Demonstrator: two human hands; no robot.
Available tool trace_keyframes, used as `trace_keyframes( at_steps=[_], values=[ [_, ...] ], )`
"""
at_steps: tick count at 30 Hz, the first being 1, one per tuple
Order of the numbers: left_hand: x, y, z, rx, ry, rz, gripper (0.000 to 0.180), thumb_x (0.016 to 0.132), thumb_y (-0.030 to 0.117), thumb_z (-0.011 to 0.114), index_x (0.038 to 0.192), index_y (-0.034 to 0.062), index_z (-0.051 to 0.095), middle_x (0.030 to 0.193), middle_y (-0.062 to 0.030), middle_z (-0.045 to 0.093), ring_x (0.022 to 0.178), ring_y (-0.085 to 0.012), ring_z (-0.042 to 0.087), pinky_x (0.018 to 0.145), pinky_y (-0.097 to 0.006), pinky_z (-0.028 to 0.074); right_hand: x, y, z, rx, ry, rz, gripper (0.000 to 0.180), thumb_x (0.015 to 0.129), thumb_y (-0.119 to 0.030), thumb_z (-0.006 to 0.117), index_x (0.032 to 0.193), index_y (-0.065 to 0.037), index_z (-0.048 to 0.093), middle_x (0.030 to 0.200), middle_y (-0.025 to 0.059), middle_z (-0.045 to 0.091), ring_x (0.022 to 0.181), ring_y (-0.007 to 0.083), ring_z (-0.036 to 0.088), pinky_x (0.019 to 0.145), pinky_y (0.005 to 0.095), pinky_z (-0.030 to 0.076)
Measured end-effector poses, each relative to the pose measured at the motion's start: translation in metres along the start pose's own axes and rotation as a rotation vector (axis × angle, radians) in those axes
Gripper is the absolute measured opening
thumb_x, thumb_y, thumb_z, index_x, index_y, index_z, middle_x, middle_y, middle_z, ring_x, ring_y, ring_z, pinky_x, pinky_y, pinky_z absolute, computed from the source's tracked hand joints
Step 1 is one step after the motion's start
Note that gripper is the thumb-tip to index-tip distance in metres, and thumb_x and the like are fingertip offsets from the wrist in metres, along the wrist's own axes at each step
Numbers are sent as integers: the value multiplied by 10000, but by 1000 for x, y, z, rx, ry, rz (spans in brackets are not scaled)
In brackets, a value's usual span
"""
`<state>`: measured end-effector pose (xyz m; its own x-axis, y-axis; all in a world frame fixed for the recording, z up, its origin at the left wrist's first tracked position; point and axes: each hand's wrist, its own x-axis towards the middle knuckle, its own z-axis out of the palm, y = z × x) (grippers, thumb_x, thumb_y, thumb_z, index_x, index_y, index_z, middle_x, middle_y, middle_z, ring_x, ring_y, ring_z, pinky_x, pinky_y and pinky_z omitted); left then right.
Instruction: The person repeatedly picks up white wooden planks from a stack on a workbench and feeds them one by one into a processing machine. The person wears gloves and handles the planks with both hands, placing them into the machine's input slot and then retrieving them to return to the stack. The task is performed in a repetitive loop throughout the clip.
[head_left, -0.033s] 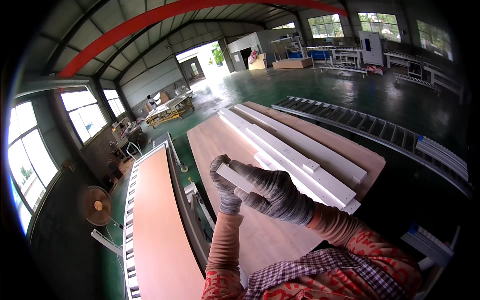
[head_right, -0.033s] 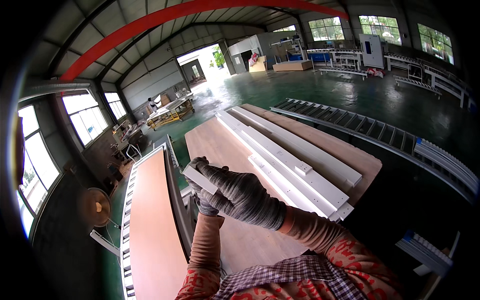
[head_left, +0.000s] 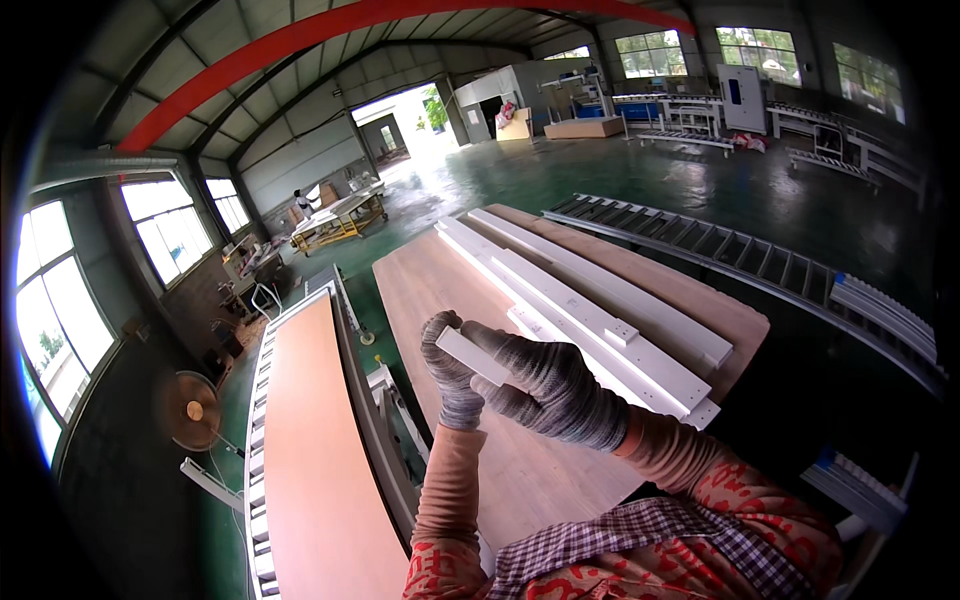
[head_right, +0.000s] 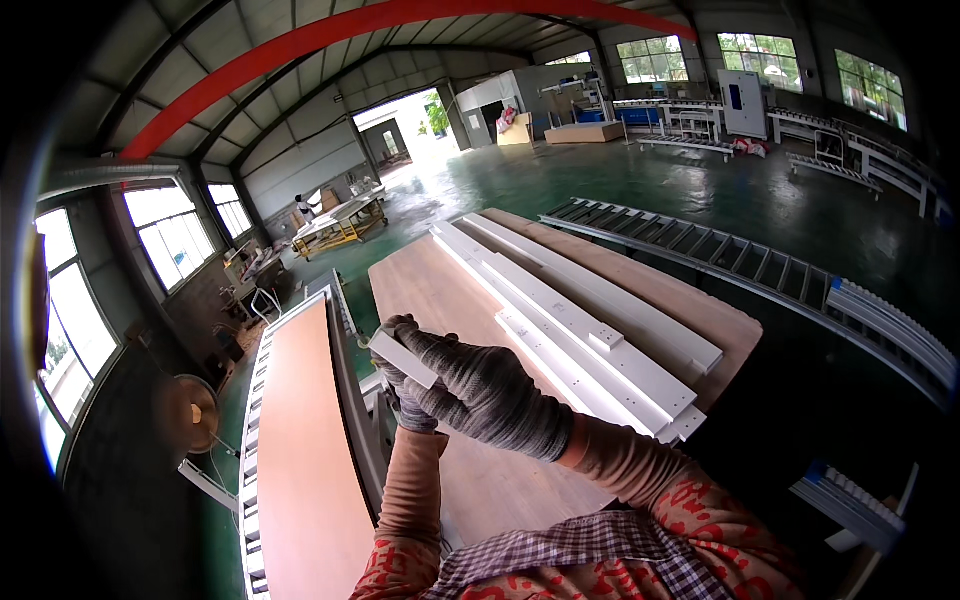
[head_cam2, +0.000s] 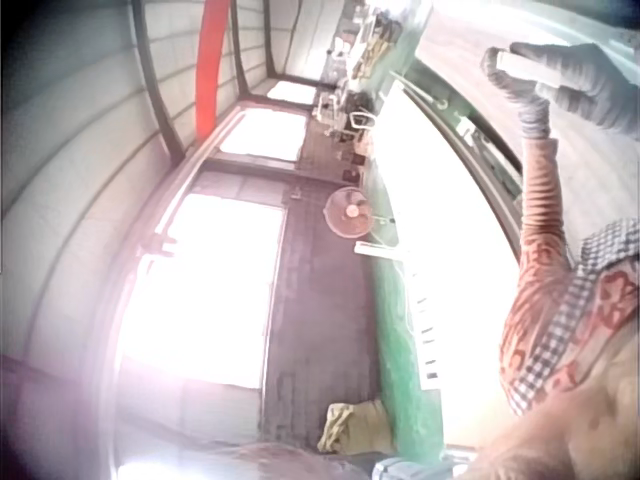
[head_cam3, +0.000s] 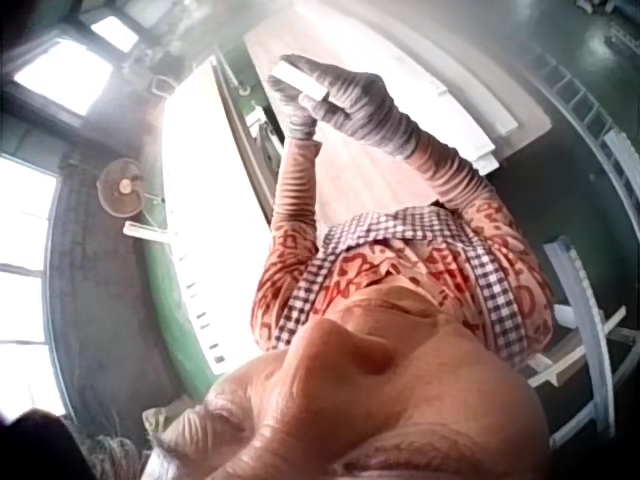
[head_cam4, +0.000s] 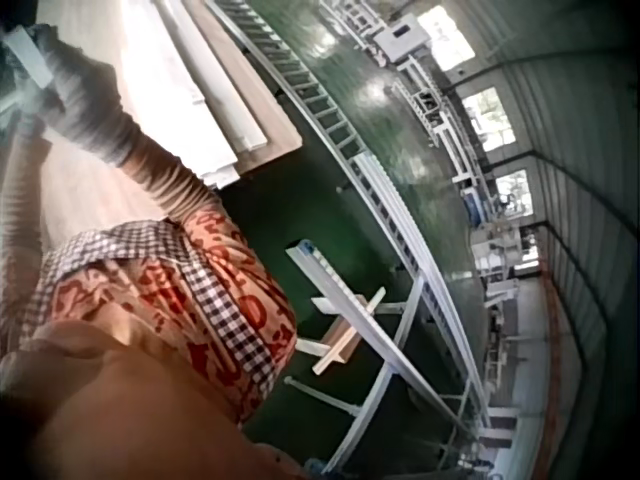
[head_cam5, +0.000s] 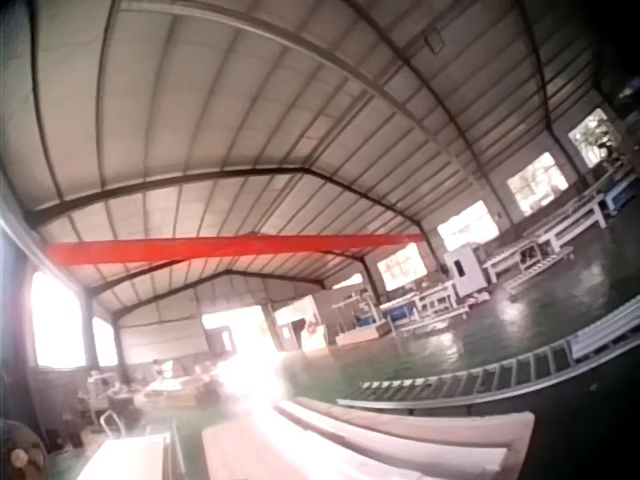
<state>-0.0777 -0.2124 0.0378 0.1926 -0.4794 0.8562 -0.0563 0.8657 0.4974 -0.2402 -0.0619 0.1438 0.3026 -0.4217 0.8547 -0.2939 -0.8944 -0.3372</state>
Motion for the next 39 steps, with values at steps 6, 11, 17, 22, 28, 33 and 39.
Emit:
trace_keyframes(
  at_steps=[6,11,17,22,28,33,39],
  values=[
    [-4,-6,-15,198,-47,90,724,605,168,855,1194,120,438,1046,-99,510,927,-242,544,820,-367,465,-2,1,12,23,135,-51,478,900,-195,649,1312,12,526,1120,212,653,844,316,691,753,323,549],
    [-12,-7,-28,219,-63,30,764,591,179,870,1214,130,431,1029,-98,524,903,-242,559,787,-363,479,-3,0,21,26,138,-15,469,898,-187,650,1304,17,533,1067,218,662,814,318,686,725,328,541],
    [-10,-19,-25,223,-152,27,795,572,211,887,1216,97,434,1028,-103,530,907,-247,569,788,-368,484,-10,0,18,14,126,73,504,891,-169,641,1336,13,491,1153,204,641,966,343,669,812,360,550],
    [-16,10,-3,309,-326,169,795,566,242,887,1202,57,448,1043,-143,527,928,-307,567,801,-406,481,-34,14,5,-199,117,145,584,856,-223,695,1339,26,480,1153,233,632,979,343,669,825,360,545],
    [-50,12,58,527,-955,207,555,662,269,745,1118,20,549,978,-186,585,955,-366,562,878,-465,420,-60,2,-32,-818,-294,117,978,667,-415,780,1429,4,331,1435,201,387,1367,355,335,1159,529,187],
    [-112,21,102,466,-1387,220,415,646,250,701,957,-15,624,879,-213,620,882,-361,614,829,-447,477,-136,48,-35,-1086,-985,614,1034,706,-383,766,1471,33,209,1407,261,403,1294,344,431,1123,464,254],
    [-203,3,109,455,-1564,-20,507,655,216,742,1113,45,607,983,-159,655,959,-338,638,965,-434,429,-246,92,-28,-485,-1059,1465,965,784,-328,677,1484,59,137,1324,266,508,1123,347,585,979,385,458]
  ],
)
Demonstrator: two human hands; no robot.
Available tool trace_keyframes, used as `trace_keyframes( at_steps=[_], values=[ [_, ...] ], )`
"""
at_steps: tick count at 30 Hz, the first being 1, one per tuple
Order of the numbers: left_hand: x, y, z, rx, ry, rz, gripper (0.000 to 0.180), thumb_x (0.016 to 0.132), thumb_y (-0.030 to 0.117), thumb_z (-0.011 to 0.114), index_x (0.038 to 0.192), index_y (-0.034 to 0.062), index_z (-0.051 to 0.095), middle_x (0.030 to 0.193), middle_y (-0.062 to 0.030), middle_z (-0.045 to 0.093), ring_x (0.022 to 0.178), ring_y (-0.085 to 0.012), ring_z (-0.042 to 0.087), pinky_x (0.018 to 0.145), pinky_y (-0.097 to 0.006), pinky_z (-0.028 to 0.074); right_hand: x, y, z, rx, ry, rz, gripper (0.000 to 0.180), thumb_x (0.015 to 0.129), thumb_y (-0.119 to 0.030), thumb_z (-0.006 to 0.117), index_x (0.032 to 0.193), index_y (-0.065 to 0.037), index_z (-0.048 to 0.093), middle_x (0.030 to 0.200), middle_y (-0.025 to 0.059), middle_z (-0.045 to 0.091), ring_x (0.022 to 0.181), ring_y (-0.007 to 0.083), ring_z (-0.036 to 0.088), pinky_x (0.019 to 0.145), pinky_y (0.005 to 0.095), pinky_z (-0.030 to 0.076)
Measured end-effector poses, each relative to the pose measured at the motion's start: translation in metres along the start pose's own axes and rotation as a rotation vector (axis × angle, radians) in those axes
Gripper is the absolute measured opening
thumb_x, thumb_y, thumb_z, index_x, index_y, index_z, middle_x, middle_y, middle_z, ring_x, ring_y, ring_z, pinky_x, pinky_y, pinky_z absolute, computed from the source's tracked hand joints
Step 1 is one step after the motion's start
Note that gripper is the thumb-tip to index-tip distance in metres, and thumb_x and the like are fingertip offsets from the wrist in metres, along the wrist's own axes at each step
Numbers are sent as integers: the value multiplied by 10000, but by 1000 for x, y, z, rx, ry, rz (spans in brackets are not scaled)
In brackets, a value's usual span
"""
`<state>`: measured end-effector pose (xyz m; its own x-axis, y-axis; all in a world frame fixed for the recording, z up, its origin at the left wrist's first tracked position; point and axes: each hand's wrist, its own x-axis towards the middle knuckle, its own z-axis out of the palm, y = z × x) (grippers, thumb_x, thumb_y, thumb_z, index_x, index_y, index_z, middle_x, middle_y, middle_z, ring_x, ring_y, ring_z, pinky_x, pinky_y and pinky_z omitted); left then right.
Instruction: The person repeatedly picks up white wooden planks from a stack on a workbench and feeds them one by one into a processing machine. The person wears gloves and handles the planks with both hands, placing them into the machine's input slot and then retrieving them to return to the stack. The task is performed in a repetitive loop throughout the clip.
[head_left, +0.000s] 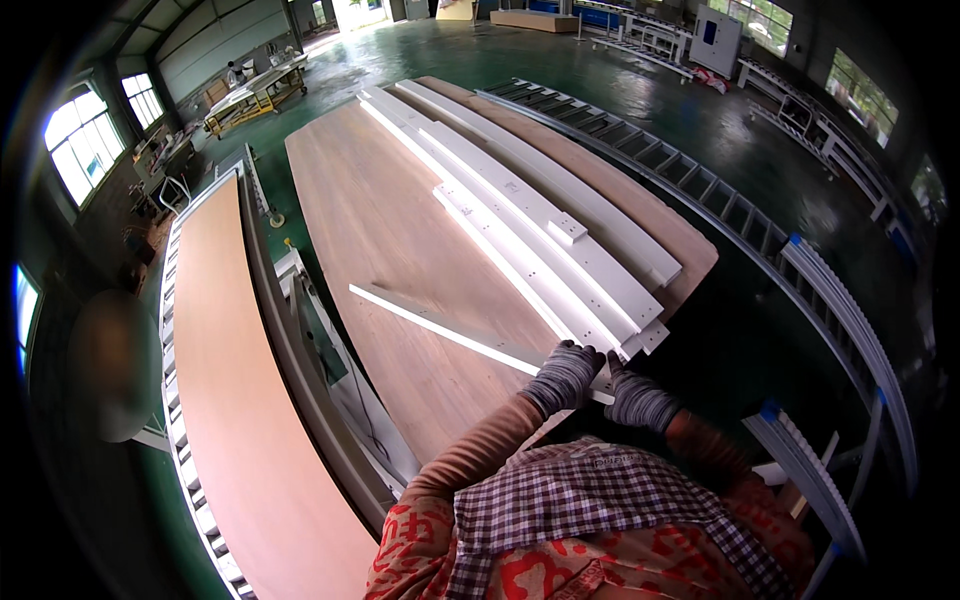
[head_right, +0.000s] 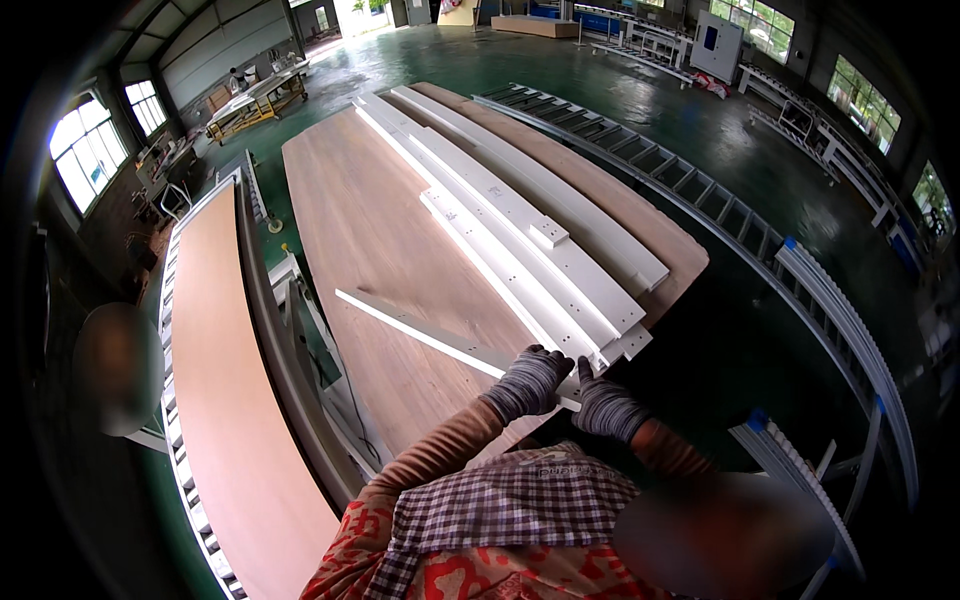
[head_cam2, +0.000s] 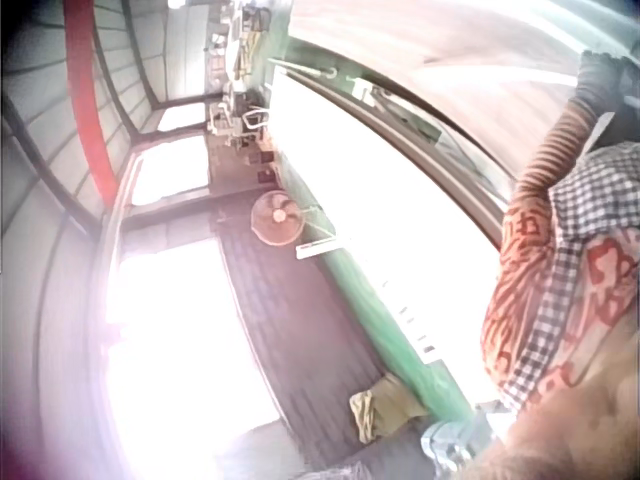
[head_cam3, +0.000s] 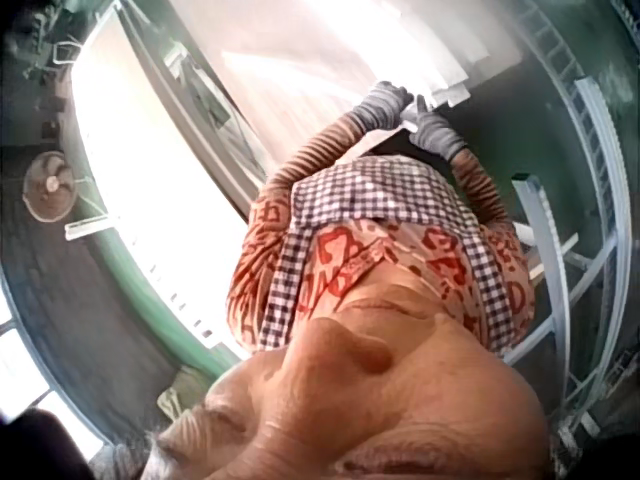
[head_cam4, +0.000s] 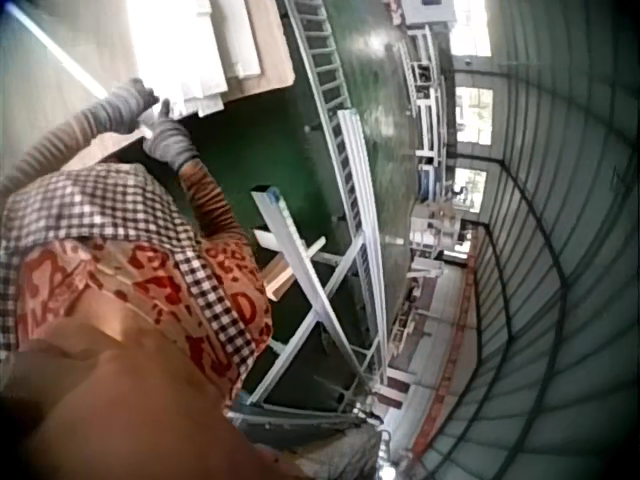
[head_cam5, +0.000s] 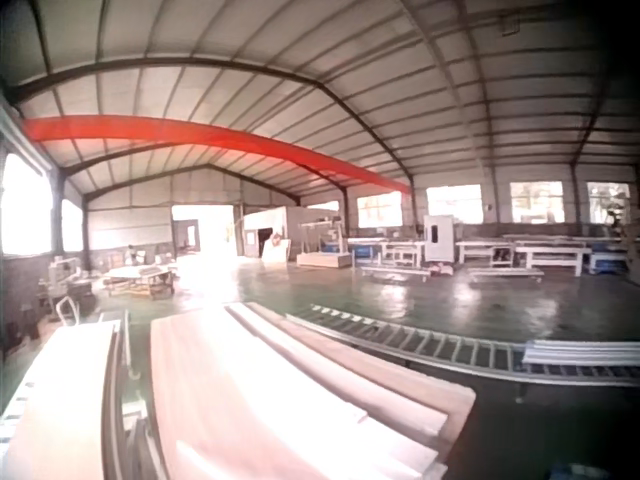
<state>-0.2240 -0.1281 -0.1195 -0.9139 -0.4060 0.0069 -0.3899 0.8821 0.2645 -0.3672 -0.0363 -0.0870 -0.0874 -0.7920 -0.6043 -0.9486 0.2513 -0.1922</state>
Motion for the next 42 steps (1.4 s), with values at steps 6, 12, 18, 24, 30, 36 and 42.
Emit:
trace_keyframes(
  at_steps=[6,12,18,24,30,36,42],
  values=[
    [-57,-27,83,47,148,-298,669,701,257,711,1319,95,511,1439,-214,398,1339,-380,370,1113,-520,272,50,47,110,450,1,-156,832,623,-479,834,1264,-44,530,1141,181,639,1044,294,629,921,374,495],
    [-151,-38,105,-189,431,-815,644,718,219,728,1308,90,505,1410,-206,432,1274,-396,422,1067,-504,322,40,33,107,658,287,-156,636,573,-408,891,1055,-68,654,966,132,688,922,273,666,834,391,532],
    [-249,-11,163,-254,490,-1222,532,730,183,725,1223,65,566,1302,-213,529,1179,-398,516,997,-468,427,69,39,120,653,434,-66,685,553,-226,836,1167,-39,597,1066,185,647,979,311,641,859,394,526],
    [-327,3,312,-793,959,-1589,493,702,102,762,1160,28,596,1256,-186,549,1152,-359,549,991,-394,455,120,50,113,624,608,-79,737,552,-121,789,1241,-24,546,1107,197,620,1042,335,611,939,391,496],
    [-272,25,219,-509,643,-1489,437,718,55,737,1134,18,609,1241,-186,548,1146,-339,547,995,-378,453,149,42,72,318,614,153,831,638,-220,770,1387,-137,422,1182,163,562,1119,327,564,966,415,466],
    [-289,31,223,-667,870,-1567,372,749,25,713,1106,12,612,1172,-152,570,1108,-293,565,972,-361,460,181,38,82,-51,729,25,667,749,-295,742,1361,-210,491,1308,154,493,1173,333,509,940,476,456],
    [-289,59,164,-513,989,-1527,283,796,24,681,1075,23,633,1080,-105,608,964,-218,618,877,-310,502,246,26,77,-370,605,44,528,842,-191,644,1349,-250,509,1311,94,510,1198,277,505,900,442,486]
  ],
)
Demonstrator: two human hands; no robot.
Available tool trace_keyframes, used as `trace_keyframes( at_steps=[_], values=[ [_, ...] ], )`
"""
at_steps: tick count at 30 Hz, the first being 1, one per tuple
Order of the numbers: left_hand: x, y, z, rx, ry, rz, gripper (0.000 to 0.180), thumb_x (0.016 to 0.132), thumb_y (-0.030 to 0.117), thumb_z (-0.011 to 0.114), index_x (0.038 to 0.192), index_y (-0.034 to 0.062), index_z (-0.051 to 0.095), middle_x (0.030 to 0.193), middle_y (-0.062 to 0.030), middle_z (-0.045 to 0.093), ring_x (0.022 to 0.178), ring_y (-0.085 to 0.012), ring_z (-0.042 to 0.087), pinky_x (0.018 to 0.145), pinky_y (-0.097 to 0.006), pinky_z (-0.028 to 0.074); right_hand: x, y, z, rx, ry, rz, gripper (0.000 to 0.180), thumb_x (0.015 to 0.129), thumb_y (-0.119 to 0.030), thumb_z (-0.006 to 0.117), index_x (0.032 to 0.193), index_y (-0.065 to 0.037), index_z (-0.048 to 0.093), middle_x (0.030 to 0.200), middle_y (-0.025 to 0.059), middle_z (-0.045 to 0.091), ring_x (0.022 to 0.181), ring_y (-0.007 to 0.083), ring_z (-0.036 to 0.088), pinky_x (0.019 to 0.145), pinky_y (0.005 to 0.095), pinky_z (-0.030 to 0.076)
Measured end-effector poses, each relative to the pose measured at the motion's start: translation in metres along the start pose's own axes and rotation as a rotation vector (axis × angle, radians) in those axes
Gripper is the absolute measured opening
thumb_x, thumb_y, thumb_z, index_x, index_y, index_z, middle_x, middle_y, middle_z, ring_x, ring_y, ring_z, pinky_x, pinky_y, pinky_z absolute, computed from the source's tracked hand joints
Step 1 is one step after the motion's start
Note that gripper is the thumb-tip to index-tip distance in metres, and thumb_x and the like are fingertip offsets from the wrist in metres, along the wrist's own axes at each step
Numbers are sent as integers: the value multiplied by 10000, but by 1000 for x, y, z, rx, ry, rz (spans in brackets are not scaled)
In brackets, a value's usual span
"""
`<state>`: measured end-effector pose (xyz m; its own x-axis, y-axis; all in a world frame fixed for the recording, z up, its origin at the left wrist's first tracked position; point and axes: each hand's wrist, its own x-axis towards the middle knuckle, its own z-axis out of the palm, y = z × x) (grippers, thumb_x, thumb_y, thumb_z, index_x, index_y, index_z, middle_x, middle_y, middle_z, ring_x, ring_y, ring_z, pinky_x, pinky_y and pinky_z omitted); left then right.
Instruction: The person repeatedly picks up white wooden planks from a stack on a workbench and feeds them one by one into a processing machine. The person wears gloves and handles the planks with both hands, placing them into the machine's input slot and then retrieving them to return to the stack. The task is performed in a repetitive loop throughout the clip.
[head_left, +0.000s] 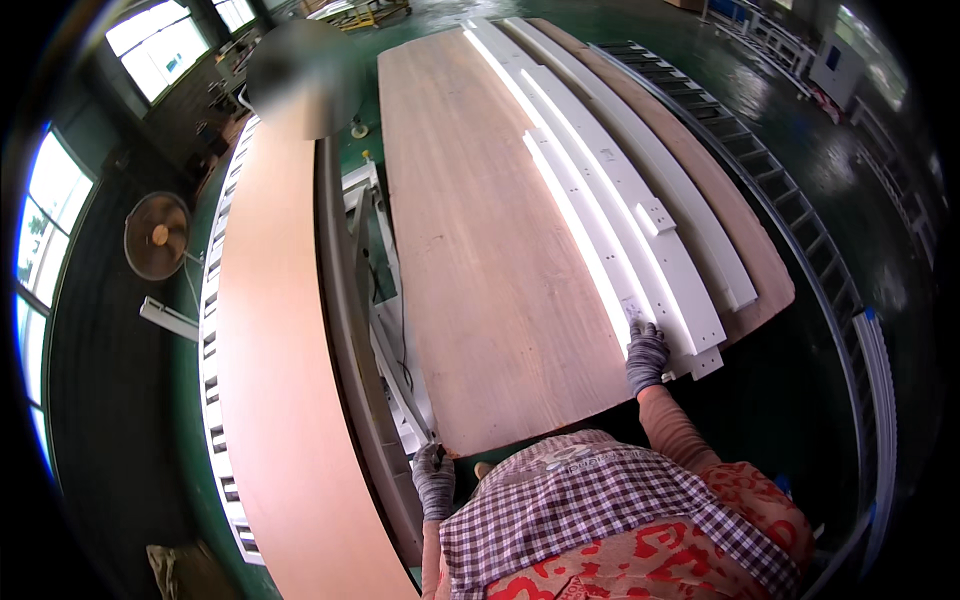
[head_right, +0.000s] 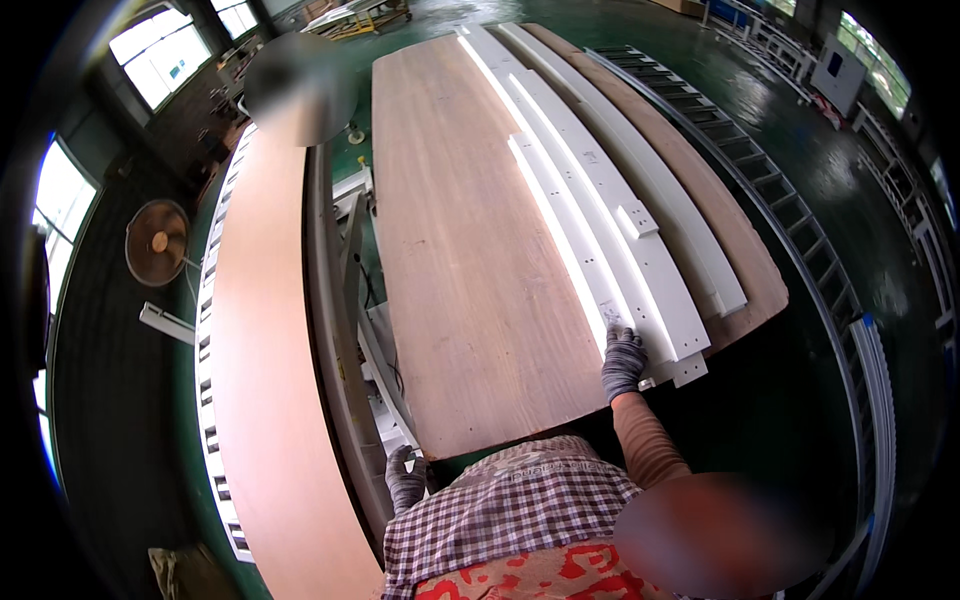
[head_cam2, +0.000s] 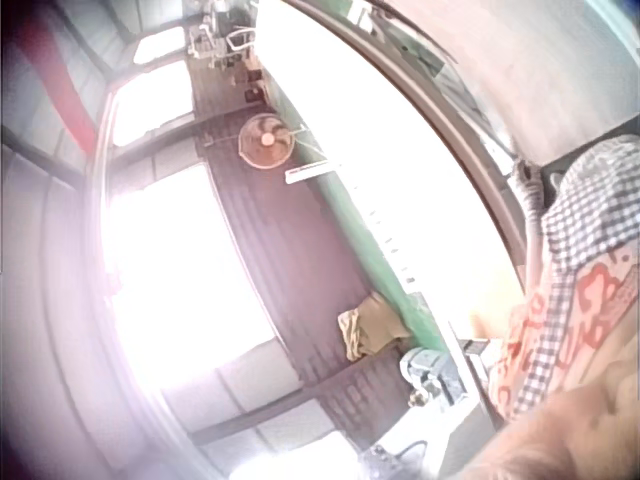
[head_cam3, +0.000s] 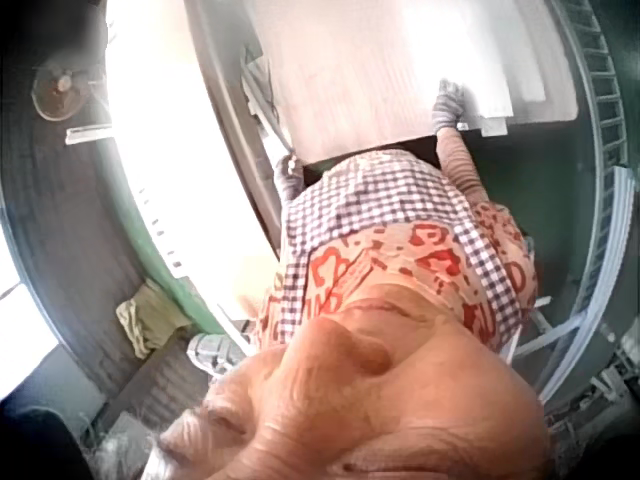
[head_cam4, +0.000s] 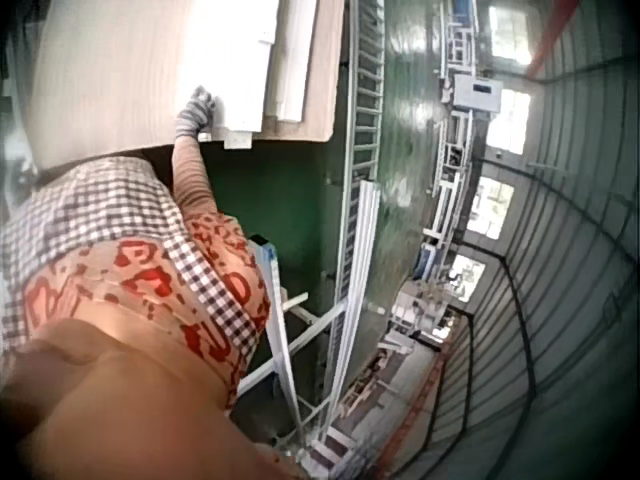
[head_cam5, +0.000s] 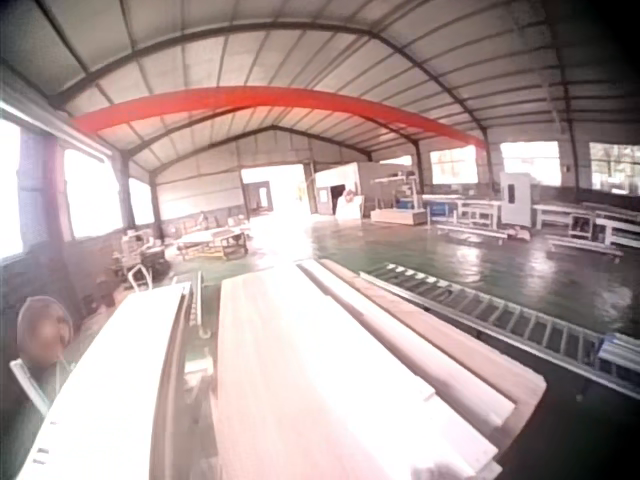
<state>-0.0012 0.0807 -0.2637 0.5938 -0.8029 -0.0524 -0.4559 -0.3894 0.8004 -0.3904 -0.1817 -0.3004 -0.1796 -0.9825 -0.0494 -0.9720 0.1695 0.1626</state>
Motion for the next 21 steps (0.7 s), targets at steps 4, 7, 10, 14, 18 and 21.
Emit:
trace_keyframes(
  at_steps=[4,7,10,14,18,21],
  values=[
    [-12,-1,-24,4,208,25,273,781,8,660,1052,41,646,1060,-145,638,995,-296,636,878,-361,512,23,-3,4,40,-7,-28,547,876,-306,631,1397,-271,466,1369,134,478,1238,322,489,991,429,461],
    [-31,-35,-52,25,464,16,258,811,73,678,1060,16,642,1102,-171,634,1068,-311,603,950,-372,476,33,6,34,86,212,-171,513,881,-192,608,1382,-204,499,1340,184,503,1182,353,533,1014,391,444],
    [-54,-24,-112,306,740,-13,347,797,72,675,1137,30,617,1173,-179,614,1094,-345,592,948,-417,475,29,10,14,320,115,-197,429,879,-79,565,1307,-101,547,1329,183,507,1202,344,527,1015,401,438],
    [-136,-50,-211,755,1098,-286,649,757,163,721,1347,57,473,1338,-188,510,1243,-362,484,1044,-463,377,22,-62,-16,515,-143,-269,477,852,-74,607,1320,-73,518,1348,181,493,1226,353,505,1035,412,423],
    [-203,-106,-303,978,996,-737,1013,696,420,765,1501,93,245,1524,-169,289,1412,-318,267,1148,-486,205,18,-143,-24,586,-13,-584,501,828,-75,646,1311,-40,514,1352,217,469,1227,361,507,1036,413,419],
    [-231,-121,-364,962,739,-1054,1119,660,503,793,1525,133,186,1567,-130,218,1449,-298,192,1166,-487,169,-6,-202,-63,704,-131,-762,497,811,-52,657,1291,-31,528,1257,190,513,1148,331,559,987,389,450]
  ],
)
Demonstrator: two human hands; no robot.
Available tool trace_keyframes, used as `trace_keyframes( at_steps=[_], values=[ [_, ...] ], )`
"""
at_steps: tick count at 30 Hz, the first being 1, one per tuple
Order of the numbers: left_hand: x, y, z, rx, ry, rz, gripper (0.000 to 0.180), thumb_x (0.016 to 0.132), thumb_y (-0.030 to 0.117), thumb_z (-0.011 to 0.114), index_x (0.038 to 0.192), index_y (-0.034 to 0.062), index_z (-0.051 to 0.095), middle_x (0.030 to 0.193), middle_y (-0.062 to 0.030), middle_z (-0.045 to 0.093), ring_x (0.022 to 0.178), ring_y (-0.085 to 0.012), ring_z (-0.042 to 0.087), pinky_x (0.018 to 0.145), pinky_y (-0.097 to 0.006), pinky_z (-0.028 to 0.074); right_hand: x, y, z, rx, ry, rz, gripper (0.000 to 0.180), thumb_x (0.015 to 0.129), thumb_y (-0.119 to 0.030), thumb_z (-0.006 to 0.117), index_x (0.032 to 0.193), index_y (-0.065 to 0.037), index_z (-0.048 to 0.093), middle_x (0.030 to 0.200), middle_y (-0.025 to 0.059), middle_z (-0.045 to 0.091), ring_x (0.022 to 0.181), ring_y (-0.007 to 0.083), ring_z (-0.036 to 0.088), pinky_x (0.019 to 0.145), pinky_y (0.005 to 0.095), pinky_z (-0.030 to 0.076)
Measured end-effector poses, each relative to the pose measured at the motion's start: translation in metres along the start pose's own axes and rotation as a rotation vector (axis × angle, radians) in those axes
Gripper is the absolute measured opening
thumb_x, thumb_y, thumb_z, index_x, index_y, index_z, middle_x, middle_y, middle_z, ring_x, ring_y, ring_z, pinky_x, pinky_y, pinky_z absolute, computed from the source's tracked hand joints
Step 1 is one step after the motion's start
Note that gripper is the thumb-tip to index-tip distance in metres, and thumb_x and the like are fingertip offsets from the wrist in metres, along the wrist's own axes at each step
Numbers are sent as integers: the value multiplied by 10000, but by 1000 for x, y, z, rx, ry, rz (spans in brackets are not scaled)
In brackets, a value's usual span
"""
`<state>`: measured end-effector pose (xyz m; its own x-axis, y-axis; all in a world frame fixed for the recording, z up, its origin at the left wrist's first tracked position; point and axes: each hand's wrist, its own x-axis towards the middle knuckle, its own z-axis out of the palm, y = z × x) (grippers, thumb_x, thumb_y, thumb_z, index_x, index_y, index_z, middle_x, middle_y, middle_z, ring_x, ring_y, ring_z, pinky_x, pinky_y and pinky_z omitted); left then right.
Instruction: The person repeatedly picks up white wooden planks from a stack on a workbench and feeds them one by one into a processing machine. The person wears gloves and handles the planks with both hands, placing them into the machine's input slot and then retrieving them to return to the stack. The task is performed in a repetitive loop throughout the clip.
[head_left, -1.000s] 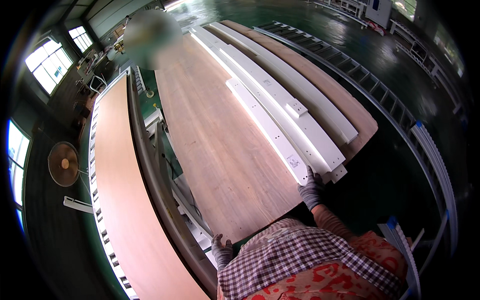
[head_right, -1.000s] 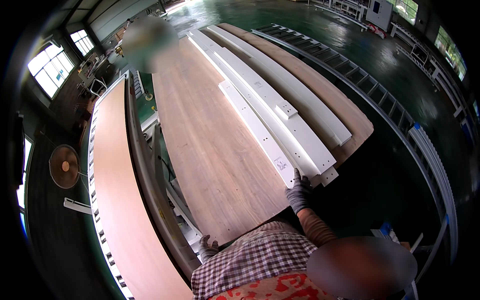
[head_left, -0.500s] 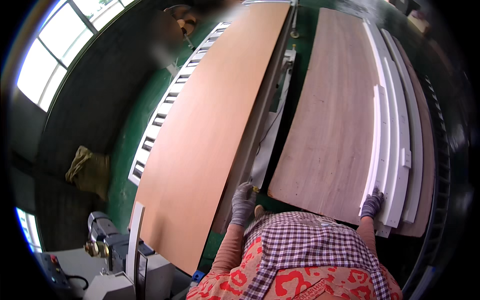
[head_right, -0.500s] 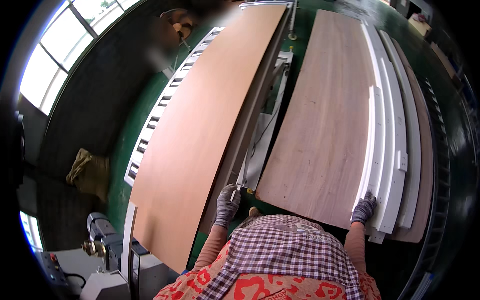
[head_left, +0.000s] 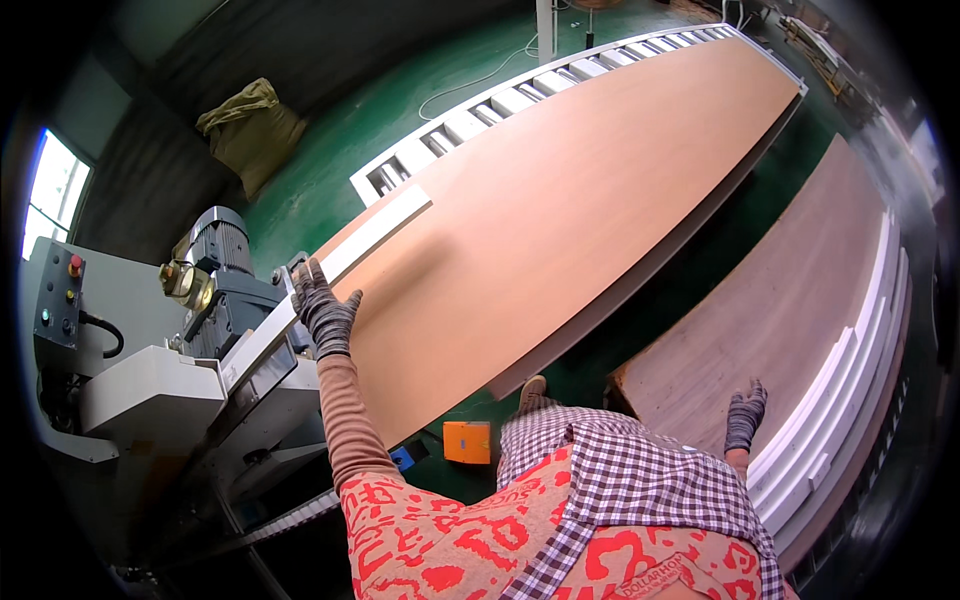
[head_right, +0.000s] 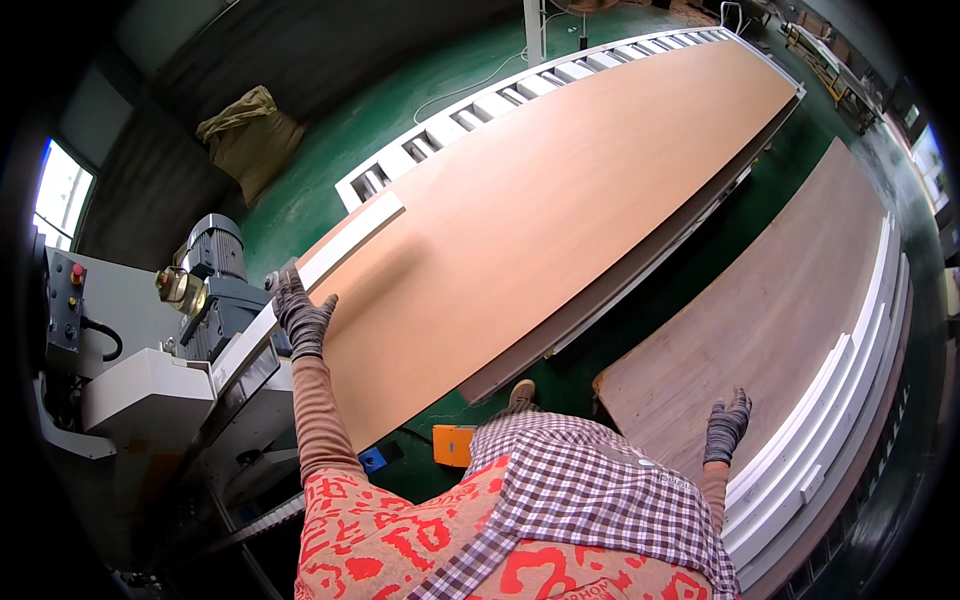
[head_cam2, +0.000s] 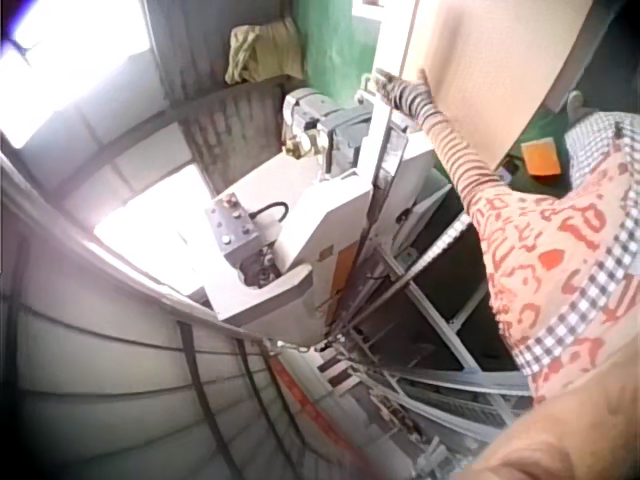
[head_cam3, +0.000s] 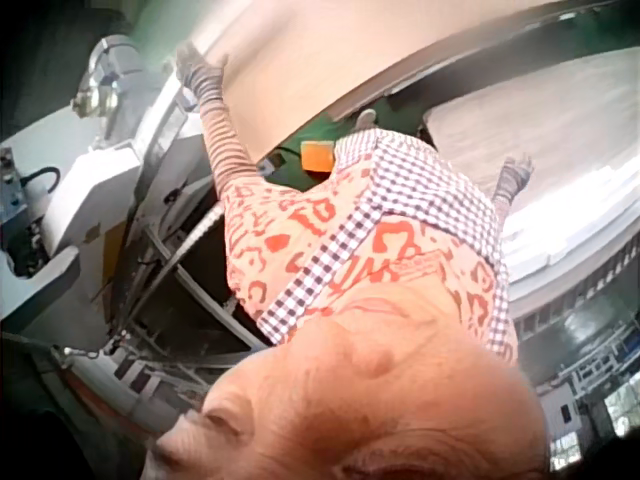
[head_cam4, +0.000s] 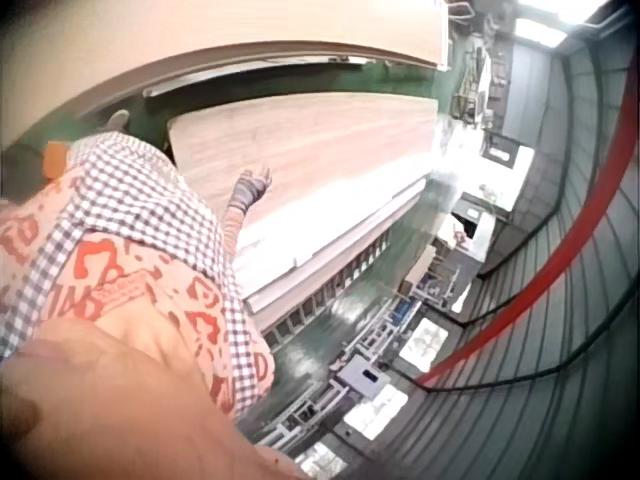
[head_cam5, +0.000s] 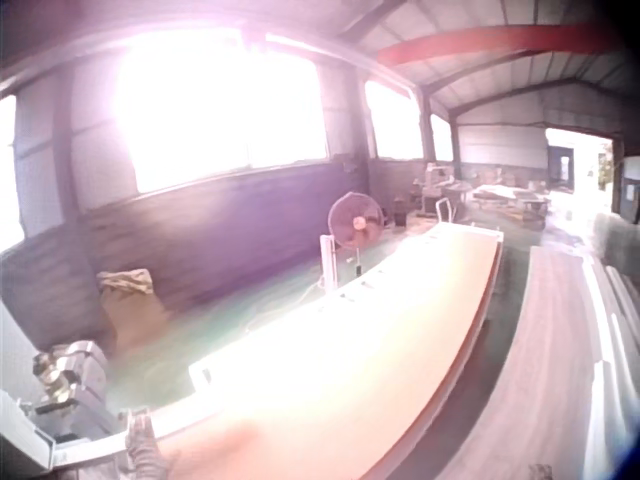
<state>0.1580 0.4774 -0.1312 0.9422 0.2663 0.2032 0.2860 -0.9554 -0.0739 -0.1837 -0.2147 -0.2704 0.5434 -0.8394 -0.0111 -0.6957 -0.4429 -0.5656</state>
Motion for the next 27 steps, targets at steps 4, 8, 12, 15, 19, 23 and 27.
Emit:
trace_keyframes(
  at_steps=[4,8,12,15,19,23,27],
  values=[
    [43,-61,16,33,-190,-148,1124,639,455,834,1528,233,184,1570,-109,232,1446,-314,219,1158,-507,172,8,-40,5,39,20,-175,473,805,-32,658,1263,-11,542,1175,155,544,1051,280,588,946,358,469],
    [59,-97,24,185,-382,-208,880,657,442,809,1406,167,438,1326,-143,550,1257,-308,494,1094,-489,322,-11,-34,10,108,6,-98,456,808,-29,660,1252,-6,557,1178,134,563,1018,246,592,932,345,475],
    [63,-74,28,198,-281,27,692,678,372,785,1256,73,549,1085,-175,648,1039,-338,621,901,-405,507,-42,7,15,71,19,19,453,810,-20,660,1253,-10,565,1191,121,573,1011,226,596,912,331,487],
    [58,6,10,61,-293,275,563,726,191,656,1266,68,556,1089,-203,651,1000,-360,641,874,-433,517,-57,11,17,177,25,13,430,808,-6,651,1231,0,574,1122,106,606,967,190,606,880,310,505],
    [59,117,1,-220,-541,691,484,732,90,538,1211,56,603,974,-255,668,957,-379,648,842,-433,527,-56,-99,-21,288,4,-235,390,817,-6,641,1204,-6,592,1044,94,623,909,161,606,859,297,512],
    [18,244,-52,-450,-1230,679,481,677,79,761,1122,-36,621,867,-168,703,812,-254,712,758,-378,558,-67,-211,-77,101,105,-665,413,832,-186,673,1222,-67,608,1148,169,630,1057,316,612,941,387,492],
    [-34,340,-72,-396,-1731,912,428,698,113,781,1087,-15,659,936,-127,718,824,-225,708,789,-372,551,-68,-228,-96,-292,88,-858,590,838,-306,696,1372,-151,497,1385,150,481,1300,315,437,1096,443,340]
  ],
)
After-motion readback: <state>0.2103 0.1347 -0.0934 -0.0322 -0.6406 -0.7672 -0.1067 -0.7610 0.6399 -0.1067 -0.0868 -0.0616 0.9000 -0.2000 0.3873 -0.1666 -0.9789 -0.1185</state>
